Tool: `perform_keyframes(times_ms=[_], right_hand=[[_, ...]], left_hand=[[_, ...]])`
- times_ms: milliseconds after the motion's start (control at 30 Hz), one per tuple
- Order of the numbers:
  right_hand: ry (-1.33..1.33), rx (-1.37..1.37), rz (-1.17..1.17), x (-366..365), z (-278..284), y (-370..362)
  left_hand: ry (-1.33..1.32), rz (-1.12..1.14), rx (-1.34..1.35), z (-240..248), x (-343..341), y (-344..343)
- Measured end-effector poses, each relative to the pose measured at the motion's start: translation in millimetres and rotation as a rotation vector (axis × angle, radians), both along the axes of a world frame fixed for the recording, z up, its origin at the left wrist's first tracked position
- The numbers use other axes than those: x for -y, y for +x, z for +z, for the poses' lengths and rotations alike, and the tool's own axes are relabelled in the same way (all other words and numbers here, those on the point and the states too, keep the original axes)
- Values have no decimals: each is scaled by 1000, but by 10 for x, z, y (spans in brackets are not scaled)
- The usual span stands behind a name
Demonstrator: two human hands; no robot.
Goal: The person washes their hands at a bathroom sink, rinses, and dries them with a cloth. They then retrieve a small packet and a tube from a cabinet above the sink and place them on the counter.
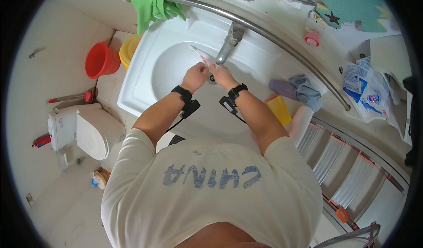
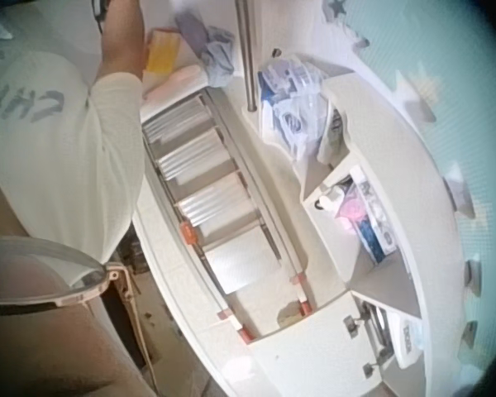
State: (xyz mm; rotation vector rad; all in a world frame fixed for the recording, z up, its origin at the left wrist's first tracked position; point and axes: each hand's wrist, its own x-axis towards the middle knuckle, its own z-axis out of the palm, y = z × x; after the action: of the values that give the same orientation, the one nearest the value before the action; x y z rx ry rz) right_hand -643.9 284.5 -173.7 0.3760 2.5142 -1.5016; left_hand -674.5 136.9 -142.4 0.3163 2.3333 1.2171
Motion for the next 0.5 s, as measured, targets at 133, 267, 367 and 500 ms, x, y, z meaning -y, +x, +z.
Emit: perform_keyframes(times_ms=[133,267,367,500], right_hand=[[131,19,-29,-479,62,378],[77,-16,-168,-984,377,864],[111,-100,-287,-1306,756,1138],[432,-195,-272,-1685,1241,1252]], left_hand=[[233,-19,268,-107,-341,-76],[199,-103,274,-49,-586,-158],[-96,-128,219,90,-613,-122],[-116,-344,-183,336,-471,3]])
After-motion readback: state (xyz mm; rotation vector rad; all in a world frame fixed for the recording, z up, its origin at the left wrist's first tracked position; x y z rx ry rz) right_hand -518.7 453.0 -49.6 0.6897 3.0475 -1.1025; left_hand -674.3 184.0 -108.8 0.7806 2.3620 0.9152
